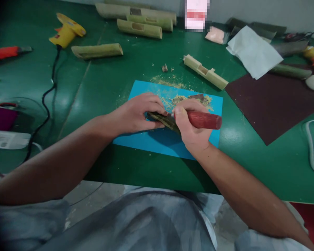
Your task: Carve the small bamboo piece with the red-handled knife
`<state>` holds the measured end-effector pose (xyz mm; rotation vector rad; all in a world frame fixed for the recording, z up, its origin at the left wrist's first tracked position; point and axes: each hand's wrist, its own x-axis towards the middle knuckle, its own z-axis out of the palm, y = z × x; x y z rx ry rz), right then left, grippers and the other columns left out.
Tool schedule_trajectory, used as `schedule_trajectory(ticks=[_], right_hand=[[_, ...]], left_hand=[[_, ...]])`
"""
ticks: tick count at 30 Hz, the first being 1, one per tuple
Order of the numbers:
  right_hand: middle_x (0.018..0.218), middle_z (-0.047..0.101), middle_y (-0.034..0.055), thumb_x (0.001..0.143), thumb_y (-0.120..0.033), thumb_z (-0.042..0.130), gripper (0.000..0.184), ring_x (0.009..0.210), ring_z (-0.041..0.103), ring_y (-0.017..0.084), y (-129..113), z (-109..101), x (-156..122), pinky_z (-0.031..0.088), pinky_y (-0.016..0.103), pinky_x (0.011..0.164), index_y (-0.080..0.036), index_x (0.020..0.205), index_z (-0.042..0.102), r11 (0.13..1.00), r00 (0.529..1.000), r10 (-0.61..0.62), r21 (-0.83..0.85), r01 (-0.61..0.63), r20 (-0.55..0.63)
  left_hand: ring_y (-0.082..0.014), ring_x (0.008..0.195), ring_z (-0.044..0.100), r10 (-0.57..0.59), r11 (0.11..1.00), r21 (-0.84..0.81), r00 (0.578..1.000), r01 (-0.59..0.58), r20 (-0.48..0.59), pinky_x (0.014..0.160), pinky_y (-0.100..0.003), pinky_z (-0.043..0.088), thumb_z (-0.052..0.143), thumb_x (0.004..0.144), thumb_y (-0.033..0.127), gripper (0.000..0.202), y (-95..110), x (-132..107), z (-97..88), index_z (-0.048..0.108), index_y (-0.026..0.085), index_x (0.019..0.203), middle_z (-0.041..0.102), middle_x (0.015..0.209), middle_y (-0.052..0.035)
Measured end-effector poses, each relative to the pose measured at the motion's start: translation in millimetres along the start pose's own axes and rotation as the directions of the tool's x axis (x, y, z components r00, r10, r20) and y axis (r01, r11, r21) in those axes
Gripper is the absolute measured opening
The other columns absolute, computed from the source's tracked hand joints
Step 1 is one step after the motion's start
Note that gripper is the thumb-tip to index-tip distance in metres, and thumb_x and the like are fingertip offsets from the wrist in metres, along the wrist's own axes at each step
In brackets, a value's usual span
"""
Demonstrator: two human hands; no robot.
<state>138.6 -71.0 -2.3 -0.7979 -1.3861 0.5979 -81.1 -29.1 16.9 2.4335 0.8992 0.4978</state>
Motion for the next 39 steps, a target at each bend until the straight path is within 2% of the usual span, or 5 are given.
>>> schedule_trajectory(ticks=[5, 24, 29, 35, 39], right_hand=[[0.079, 0.076, -0.0015, 0.100, -0.030, 0.071, 0.022, 0.075, 0.073, 0.020, -3.4, -0.8, 3.1, 0.062, 0.039, 0.075, -0.029, 0.079, 0.072, 0.998, 0.990, 0.060, -0.031, -0.057, 0.127], [0.080, 0.078, -0.0015, 0.096, -0.022, 0.070, 0.020, 0.078, 0.076, 0.020, -3.0, 2.2, 3.6, 0.063, 0.039, 0.078, -0.031, 0.079, 0.075, 0.998, 0.989, 0.061, 0.010, -0.062, 0.138], [0.079, 0.078, -0.0015, 0.096, -0.028, 0.072, 0.019, 0.076, 0.075, 0.022, -3.7, 2.1, 5.8, 0.064, 0.042, 0.076, -0.030, 0.077, 0.073, 0.997, 0.985, 0.079, -0.029, -0.075, 0.153], [0.073, 0.072, -0.0028, 0.095, -0.023, 0.070, 0.023, 0.069, 0.068, 0.017, -7.1, 1.6, 9.9, 0.058, 0.037, 0.068, -0.028, 0.073, 0.069, 0.999, 0.980, -0.021, -0.045, 0.031, 0.198], [0.070, 0.068, -0.0024, 0.098, -0.025, 0.069, 0.028, 0.065, 0.063, 0.018, -8.2, 0.0, 4.5, 0.052, 0.038, 0.064, -0.028, 0.070, 0.067, 0.994, 0.985, 0.000, -0.107, 0.019, 0.172]], left_hand=[[-0.0269, 0.108, 0.072, 0.004, 1.000, 0.009, 1.000, -0.004, -0.010, 0.101, -0.043, 0.054, 0.078, 0.095, 0.037, 0.015, -0.2, -0.1, -0.2, 0.080, 0.022, 0.100, 0.079, 0.105, -0.0067], [-0.0278, 0.108, 0.071, 0.006, 0.999, 0.035, 1.000, -0.006, 0.013, 0.100, -0.045, 0.054, 0.079, 0.095, 0.040, 0.019, -0.8, -0.9, -1.0, 0.078, 0.021, 0.098, 0.077, 0.106, -0.0083], [-0.0263, 0.107, 0.072, -0.018, 1.000, 0.003, 1.000, 0.018, -0.001, 0.100, -0.044, 0.054, 0.080, 0.094, 0.038, 0.014, 1.0, -1.0, -1.2, 0.076, 0.024, 0.095, 0.078, 0.105, -0.0054], [-0.0253, 0.104, 0.071, -0.004, 1.000, -0.022, 1.000, 0.005, 0.004, 0.098, -0.044, 0.053, 0.075, 0.097, 0.045, 0.021, -1.1, -0.3, -1.6, 0.078, 0.024, 0.097, 0.078, 0.105, -0.0065], [-0.0251, 0.105, 0.071, -0.006, 1.000, -0.021, 1.000, 0.006, 0.017, 0.102, -0.046, 0.053, 0.074, 0.098, 0.045, 0.021, -0.1, 0.0, -1.9, 0.079, 0.025, 0.099, 0.079, 0.104, -0.0056]])
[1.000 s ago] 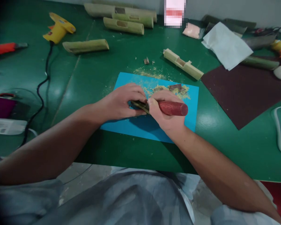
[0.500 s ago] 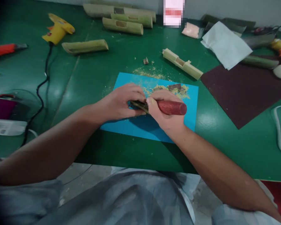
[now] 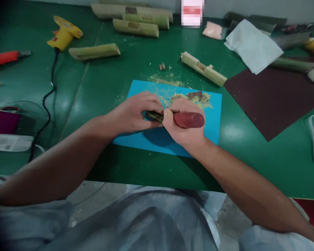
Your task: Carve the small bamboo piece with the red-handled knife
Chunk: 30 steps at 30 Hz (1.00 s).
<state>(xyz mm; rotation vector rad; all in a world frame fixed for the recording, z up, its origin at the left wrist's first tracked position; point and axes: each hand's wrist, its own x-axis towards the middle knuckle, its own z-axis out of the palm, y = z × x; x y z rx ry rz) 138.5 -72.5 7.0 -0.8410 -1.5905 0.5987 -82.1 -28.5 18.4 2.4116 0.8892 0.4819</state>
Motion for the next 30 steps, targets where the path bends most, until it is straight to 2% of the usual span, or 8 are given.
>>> schedule_trajectory(ticks=[5, 11, 17, 23, 30], right_hand=[[0.078, 0.075, -0.0021, 0.100, -0.026, 0.068, 0.022, 0.076, 0.072, 0.022, 4, 1, -6, 0.061, 0.042, 0.077, -0.032, 0.079, 0.074, 0.988, 0.987, 0.044, 0.156, -0.019, -0.156], [0.078, 0.077, -0.0013, 0.096, -0.026, 0.073, 0.020, 0.074, 0.073, 0.021, 4, 1, -2, 0.060, 0.040, 0.073, -0.029, 0.076, 0.074, 0.989, 0.995, 0.094, 0.121, -0.090, -0.028], [0.079, 0.078, -0.0004, 0.095, -0.027, 0.073, 0.019, 0.075, 0.073, 0.021, 3, 1, -1, 0.060, 0.041, 0.074, -0.028, 0.076, 0.075, 0.988, 0.994, 0.108, 0.115, -0.105, -0.017], [0.079, 0.078, 0.0008, 0.096, -0.027, 0.072, 0.020, 0.077, 0.074, 0.021, 3, 2, 0, 0.060, 0.040, 0.076, -0.027, 0.077, 0.075, 0.989, 0.995, 0.102, 0.110, -0.101, -0.003], [0.073, 0.072, -0.0012, 0.094, -0.023, 0.068, 0.023, 0.069, 0.068, 0.018, -2, 1, 8, 0.055, 0.038, 0.068, -0.028, 0.072, 0.068, 1.000, 0.999, -0.012, 0.026, 0.011, 0.049]], left_hand=[[-0.0274, 0.111, 0.071, -0.001, 1.000, 0.008, 1.000, 0.001, -0.003, 0.103, -0.048, 0.054, 0.076, 0.097, 0.039, 0.017, 3, 0, -0.3, 0.081, 0.024, 0.103, 0.080, 0.109, -0.0073], [-0.0276, 0.108, 0.071, 0.020, 1.000, 0.015, 1.000, -0.020, -0.001, 0.101, -0.047, 0.054, 0.076, 0.097, 0.040, 0.019, 2, -1, -0.5, 0.079, 0.022, 0.101, 0.078, 0.106, -0.0084], [-0.0249, 0.105, 0.071, -0.002, 1.000, 0.027, 1.000, 0.003, -0.016, 0.100, -0.043, 0.053, 0.079, 0.096, 0.038, 0.015, 2, -1, 0.6, 0.076, 0.024, 0.097, 0.078, 0.103, -0.0050], [-0.0256, 0.106, 0.071, -0.002, 1.000, 0.030, 1.000, 0.002, -0.009, 0.099, -0.043, 0.053, 0.077, 0.097, 0.041, 0.017, 2, -1, 0.0, 0.075, 0.024, 0.096, 0.078, 0.105, -0.0061], [-0.0261, 0.104, 0.069, -0.015, 1.000, 0.014, 1.000, 0.015, 0.013, 0.099, -0.047, 0.053, 0.073, 0.098, 0.048, 0.023, 1, 1, -1.0, 0.077, 0.025, 0.097, 0.077, 0.105, -0.0066]])
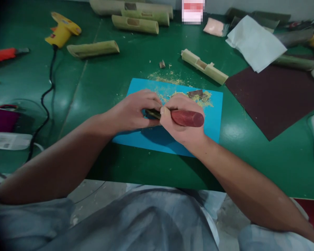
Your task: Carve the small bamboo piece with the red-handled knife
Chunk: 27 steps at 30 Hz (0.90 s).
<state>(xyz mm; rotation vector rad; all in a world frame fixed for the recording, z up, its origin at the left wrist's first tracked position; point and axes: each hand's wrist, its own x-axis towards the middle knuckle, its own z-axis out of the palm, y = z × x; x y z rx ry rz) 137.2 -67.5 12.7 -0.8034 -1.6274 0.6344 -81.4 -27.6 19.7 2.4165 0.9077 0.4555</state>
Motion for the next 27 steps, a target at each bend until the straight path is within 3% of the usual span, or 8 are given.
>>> schedule_trajectory(ticks=[5, 11, 17, 27], right_hand=[[0.069, 0.066, -0.0020, 0.097, -0.026, 0.069, 0.028, 0.063, 0.060, 0.017, 3, 0, -8, 0.048, 0.038, 0.063, -0.027, 0.069, 0.065, 1.000, 0.999, 0.006, -0.013, -0.007, -0.045], [0.076, 0.073, -0.0036, 0.102, -0.029, 0.069, 0.023, 0.075, 0.071, 0.020, 11, 2, -13, 0.061, 0.040, 0.074, -0.030, 0.080, 0.074, 0.992, 0.974, 0.012, 0.128, 0.018, -0.227], [0.082, 0.077, -0.0030, 0.100, -0.026, 0.073, 0.019, 0.077, 0.074, 0.019, 8, 0, -12, 0.061, 0.039, 0.073, -0.032, 0.082, 0.076, 0.995, 0.995, 0.070, 0.069, -0.065, -0.072], [0.083, 0.078, -0.0022, 0.099, -0.025, 0.073, 0.018, 0.078, 0.074, 0.020, 8, 2, -12, 0.062, 0.040, 0.076, -0.033, 0.083, 0.078, 0.996, 0.996, 0.048, 0.080, -0.042, -0.076]], left_hand=[[-0.0252, 0.103, 0.070, 0.016, 1.000, 0.007, 1.000, -0.016, -0.003, 0.098, -0.045, 0.053, 0.076, 0.097, 0.041, 0.019, 1, -1, -0.8, 0.078, 0.023, 0.099, 0.078, 0.104, -0.0059], [-0.0266, 0.110, 0.072, 0.027, 0.999, 0.023, 0.999, -0.026, -0.026, 0.102, -0.044, 0.054, 0.080, 0.096, 0.034, 0.015, 3, -3, -0.3, 0.080, 0.022, 0.105, 0.079, 0.107, -0.0069], [-0.0256, 0.107, 0.072, 0.032, 0.998, 0.046, 0.999, -0.030, -0.033, 0.100, -0.043, 0.055, 0.078, 0.097, 0.035, 0.013, 2, -2, 0.1, 0.078, 0.022, 0.099, 0.078, 0.104, -0.0053], [-0.0257, 0.106, 0.071, 0.028, 0.998, 0.054, 1.000, -0.028, 0.011, 0.099, -0.044, 0.053, 0.077, 0.100, 0.040, 0.019, 3, -2, -1.2, 0.077, 0.021, 0.099, 0.077, 0.105, -0.0071]])
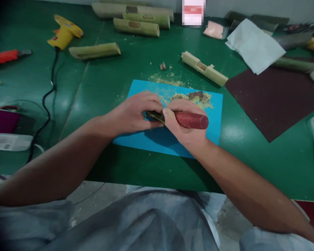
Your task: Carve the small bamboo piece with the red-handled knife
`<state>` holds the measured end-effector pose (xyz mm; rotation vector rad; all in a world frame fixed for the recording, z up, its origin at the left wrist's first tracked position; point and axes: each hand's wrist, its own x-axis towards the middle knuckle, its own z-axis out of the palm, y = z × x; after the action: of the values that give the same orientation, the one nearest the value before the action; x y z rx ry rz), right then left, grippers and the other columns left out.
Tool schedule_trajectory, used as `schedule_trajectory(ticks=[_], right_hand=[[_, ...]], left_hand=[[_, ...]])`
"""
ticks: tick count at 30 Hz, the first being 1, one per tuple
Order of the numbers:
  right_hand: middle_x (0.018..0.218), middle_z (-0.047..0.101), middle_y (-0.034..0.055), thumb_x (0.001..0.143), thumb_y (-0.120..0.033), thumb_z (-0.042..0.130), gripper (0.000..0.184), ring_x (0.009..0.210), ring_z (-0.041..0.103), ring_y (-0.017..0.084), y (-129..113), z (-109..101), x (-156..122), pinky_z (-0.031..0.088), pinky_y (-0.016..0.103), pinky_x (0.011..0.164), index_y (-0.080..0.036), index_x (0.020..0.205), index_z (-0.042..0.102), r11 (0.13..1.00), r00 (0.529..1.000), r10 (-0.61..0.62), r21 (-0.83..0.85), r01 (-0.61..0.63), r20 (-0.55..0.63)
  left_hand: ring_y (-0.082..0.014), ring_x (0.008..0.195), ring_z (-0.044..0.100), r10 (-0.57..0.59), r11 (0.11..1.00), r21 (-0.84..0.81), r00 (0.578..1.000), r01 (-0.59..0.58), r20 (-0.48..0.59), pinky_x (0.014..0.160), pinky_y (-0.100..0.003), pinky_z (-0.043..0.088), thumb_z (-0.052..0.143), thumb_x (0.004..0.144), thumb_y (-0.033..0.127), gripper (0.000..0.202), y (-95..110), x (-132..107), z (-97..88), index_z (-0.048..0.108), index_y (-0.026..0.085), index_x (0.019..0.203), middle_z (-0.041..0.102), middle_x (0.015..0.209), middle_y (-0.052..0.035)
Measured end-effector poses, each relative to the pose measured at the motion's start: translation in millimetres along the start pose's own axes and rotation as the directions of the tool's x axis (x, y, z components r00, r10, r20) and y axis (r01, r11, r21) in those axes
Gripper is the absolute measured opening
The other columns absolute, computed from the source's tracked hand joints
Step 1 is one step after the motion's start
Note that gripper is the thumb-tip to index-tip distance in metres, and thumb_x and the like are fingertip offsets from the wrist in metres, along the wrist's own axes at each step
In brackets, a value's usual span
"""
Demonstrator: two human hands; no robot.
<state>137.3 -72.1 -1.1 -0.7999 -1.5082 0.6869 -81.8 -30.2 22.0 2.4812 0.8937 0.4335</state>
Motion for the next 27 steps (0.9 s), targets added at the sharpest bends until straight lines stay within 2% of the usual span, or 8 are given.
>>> schedule_trajectory(ticks=[7, 12, 15, 20, 25, 27], right_hand=[[0.081, 0.077, -0.0012, 0.099, -0.025, 0.071, 0.020, 0.077, 0.073, 0.020, -3.2, -0.9, 2.7, 0.060, 0.039, 0.076, -0.030, 0.080, 0.075, 1.000, 1.000, 0.026, -0.017, -0.026, 0.015], [0.075, 0.071, -0.0012, 0.098, -0.020, 0.071, 0.024, 0.069, 0.066, 0.018, -5.1, -1.7, 7.7, 0.056, 0.038, 0.067, -0.029, 0.076, 0.069, 0.994, 0.992, -0.088, -0.063, 0.094, 0.091], [0.074, 0.068, -0.0018, 0.097, -0.018, 0.069, 0.024, 0.067, 0.063, 0.017, -5.4, -2.9, 9.1, 0.054, 0.037, 0.066, -0.029, 0.075, 0.067, 0.990, 0.987, -0.112, -0.067, 0.120, 0.115], [0.072, 0.066, -0.0031, 0.100, -0.025, 0.069, 0.026, 0.066, 0.061, 0.016, -5.5, -3.0, 7.9, 0.052, 0.036, 0.065, -0.029, 0.074, 0.064, 0.991, 0.991, -0.098, -0.085, 0.106, 0.095], [0.067, 0.062, -0.0032, 0.099, -0.026, 0.069, 0.032, 0.060, 0.056, 0.015, -1.1, -2.2, 2.4, 0.043, 0.035, 0.059, -0.026, 0.068, 0.061, 0.994, 0.998, -0.062, -0.091, 0.062, 0.007], [0.068, 0.065, -0.0026, 0.099, -0.026, 0.069, 0.030, 0.063, 0.060, 0.015, 1.6, -2.5, -0.4, 0.047, 0.035, 0.062, -0.025, 0.070, 0.065, 0.997, 0.999, -0.048, -0.065, 0.047, -0.023]], left_hand=[[-0.0260, 0.106, 0.071, 0.007, 1.000, 0.009, 1.000, -0.007, -0.018, 0.098, -0.044, 0.053, 0.074, 0.101, 0.042, 0.020, -2.0, -0.3, 2.0, 0.076, 0.022, 0.099, 0.077, 0.106, -0.0070], [-0.0239, 0.098, 0.068, 0.020, 1.000, -0.021, 0.999, -0.021, -0.040, 0.093, -0.043, 0.051, 0.074, 0.100, 0.046, 0.024, -4.6, 0.0, 3.4, 0.076, 0.022, 0.097, 0.076, 0.102, -0.0063], [-0.0231, 0.096, 0.067, 0.012, 1.000, -0.019, 0.999, -0.013, -0.043, 0.092, -0.042, 0.051, 0.073, 0.099, 0.046, 0.023, -5.1, 0.5, 3.4, 0.076, 0.023, 0.096, 0.075, 0.100, -0.0055], [-0.0248, 0.097, 0.068, -0.017, 1.000, 0.012, 1.000, 0.018, -0.023, 0.093, -0.044, 0.052, 0.076, 0.097, 0.045, 0.022, -4.2, 1.0, 3.0, 0.077, 0.023, 0.094, 0.074, 0.099, -0.0061], [-0.0250, 0.104, 0.072, 0.004, 1.000, 0.017, 1.000, -0.004, -0.031, 0.098, -0.042, 0.054, 0.078, 0.096, 0.038, 0.016, -3.5, 0.0, 3.5, 0.080, 0.023, 0.101, 0.078, 0.103, -0.0058], [-0.0255, 0.106, 0.072, 0.018, 1.000, 0.022, 0.999, -0.017, -0.041, 0.099, -0.042, 0.054, 0.079, 0.095, 0.037, 0.017, -4.0, -0.2, 4.0, 0.081, 0.023, 0.105, 0.079, 0.105, -0.0062]])
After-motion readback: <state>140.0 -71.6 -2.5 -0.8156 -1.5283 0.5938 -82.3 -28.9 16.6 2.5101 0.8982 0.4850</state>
